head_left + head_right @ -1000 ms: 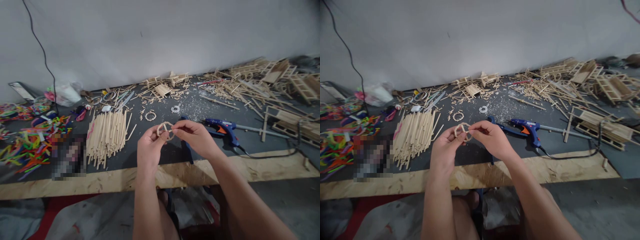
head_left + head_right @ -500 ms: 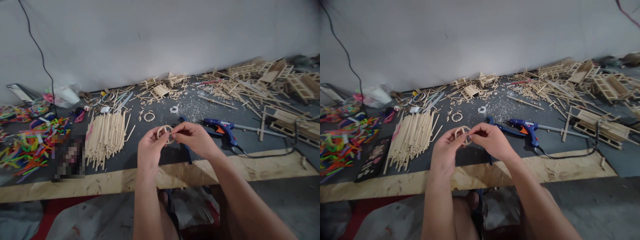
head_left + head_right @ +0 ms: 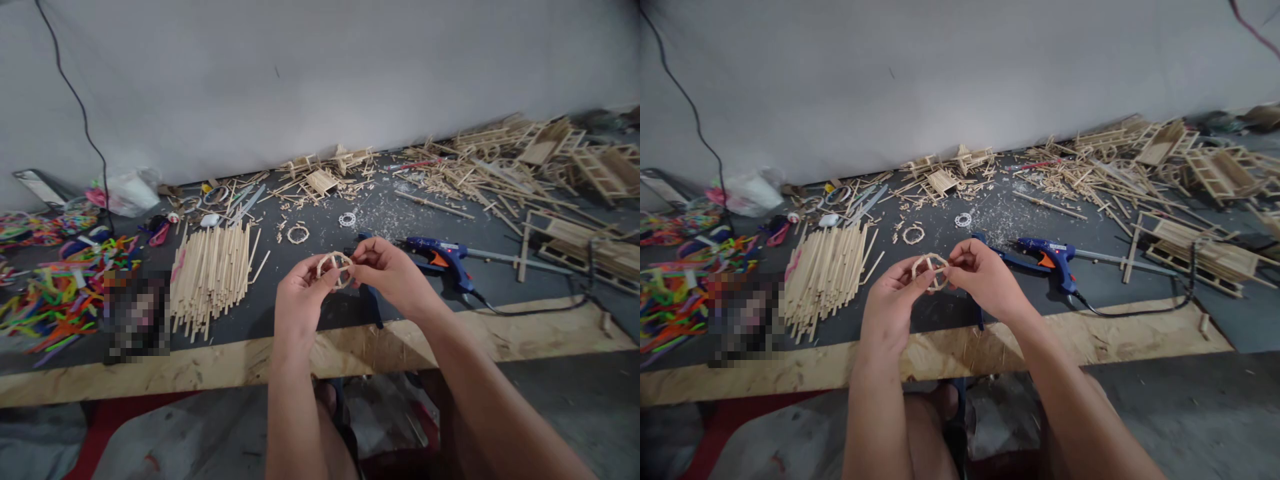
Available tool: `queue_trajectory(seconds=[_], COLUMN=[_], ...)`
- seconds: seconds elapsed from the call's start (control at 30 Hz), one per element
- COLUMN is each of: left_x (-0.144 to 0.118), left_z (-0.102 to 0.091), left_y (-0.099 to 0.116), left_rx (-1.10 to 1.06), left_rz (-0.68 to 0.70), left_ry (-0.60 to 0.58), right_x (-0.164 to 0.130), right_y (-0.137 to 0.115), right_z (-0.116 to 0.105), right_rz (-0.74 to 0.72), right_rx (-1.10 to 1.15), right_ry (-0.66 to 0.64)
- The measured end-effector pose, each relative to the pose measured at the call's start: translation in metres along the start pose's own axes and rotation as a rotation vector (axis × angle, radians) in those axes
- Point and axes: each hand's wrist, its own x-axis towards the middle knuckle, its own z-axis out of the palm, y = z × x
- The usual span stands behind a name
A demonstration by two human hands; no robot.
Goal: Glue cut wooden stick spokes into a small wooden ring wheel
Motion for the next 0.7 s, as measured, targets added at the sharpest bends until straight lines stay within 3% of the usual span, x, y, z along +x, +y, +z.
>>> queue_trajectory(seconds=[0.3,0.57,0.7], left_x=[0.0,0.003,0.004], left_z=[0.0,0.006,0.007], left_y=[-0.003,-0.003,-0.005], left_rx=[0.008,-0.003,0.029], left_rz=[-0.001,-0.072,-0.09], left_ry=[-0.035,0.014,0.029], right_x=[0.0,-0.003,-0.014], right_y=[0.001,0.001,-0.006], right_z=[-0.002,-0.005,-0.019], right_rz=[0.027,0.03,0.023], right_rx=[-0.015,-0.042,-0.063], right_ry=[0.013,0.005,0.067])
